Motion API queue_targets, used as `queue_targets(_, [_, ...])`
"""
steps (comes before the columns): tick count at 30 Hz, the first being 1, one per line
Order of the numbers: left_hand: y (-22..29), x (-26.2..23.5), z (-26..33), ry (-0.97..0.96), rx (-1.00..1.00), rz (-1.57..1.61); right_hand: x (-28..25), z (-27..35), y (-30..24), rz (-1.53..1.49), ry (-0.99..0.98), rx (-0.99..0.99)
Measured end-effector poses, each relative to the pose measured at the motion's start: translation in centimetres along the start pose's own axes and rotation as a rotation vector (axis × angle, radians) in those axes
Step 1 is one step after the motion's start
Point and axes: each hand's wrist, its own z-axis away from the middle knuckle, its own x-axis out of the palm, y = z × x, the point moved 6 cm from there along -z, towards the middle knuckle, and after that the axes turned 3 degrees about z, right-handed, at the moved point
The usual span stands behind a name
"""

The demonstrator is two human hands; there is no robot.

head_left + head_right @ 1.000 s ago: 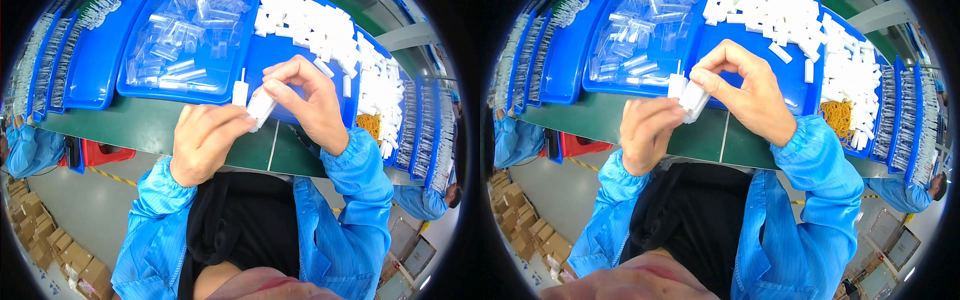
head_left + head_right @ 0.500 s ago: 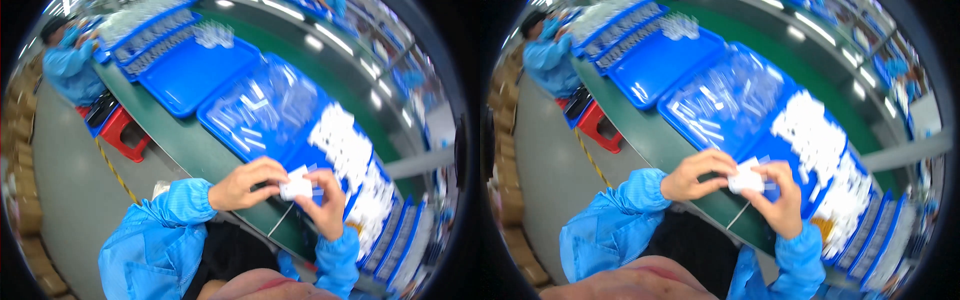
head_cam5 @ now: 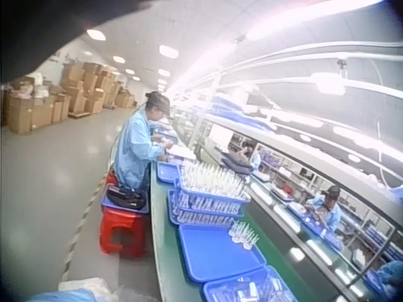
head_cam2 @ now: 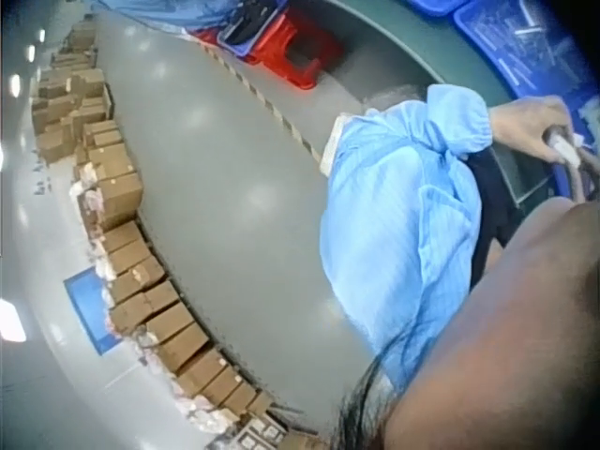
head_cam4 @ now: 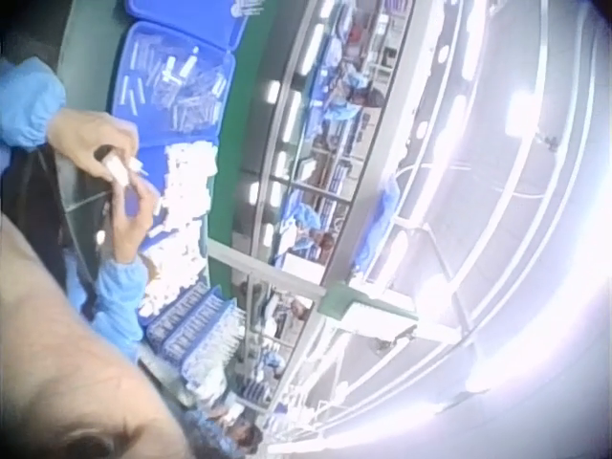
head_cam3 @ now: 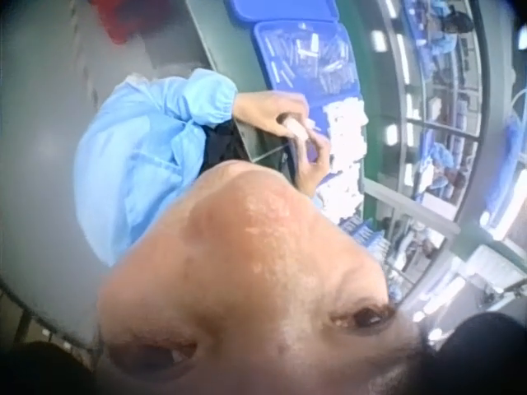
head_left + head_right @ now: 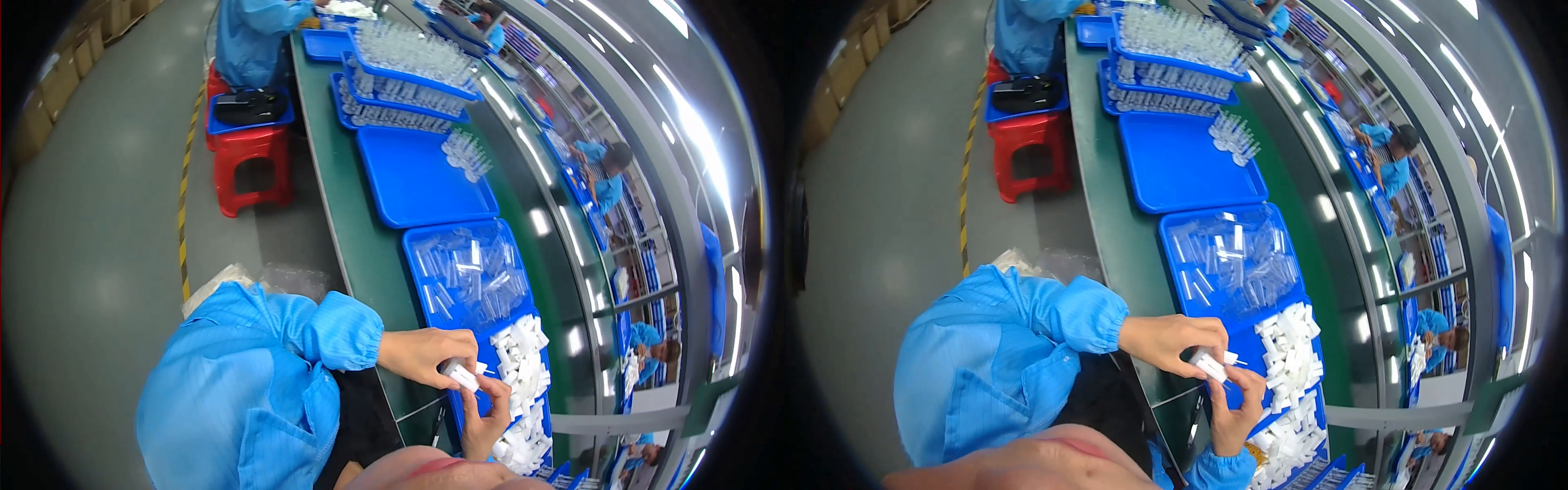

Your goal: The person assembles components by mounting white blocks and transparent sleeves onto a pinned base by hand, binding the bundled parts with a rubber band, and working on the assembly with a hand tool.

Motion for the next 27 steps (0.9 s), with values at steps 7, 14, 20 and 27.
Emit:
queue_targets(7, [-0.1,0.1,1.5,0.017,-0.061,0.108,-0.2,-0.1,-2.5,0.132,-0.024,-0.075])
queue_targets(14, [-0.4,-1.8,1.9,0.156,-0.075,0.239,0.9,-1.5,-3.1,0.107,-0.036,-0.043])
queue_targets(20, [-1.3,-8.4,2.5,0.467,-0.026,-0.146,0.6,-6.5,-0.5,0.250,-0.023,-0.132])
queue_targets(27, [-4.8,-13.4,2.6,0.693,-0.186,-0.109,3.8,-11.9,4.4,0.323,-0.177,-0.137])
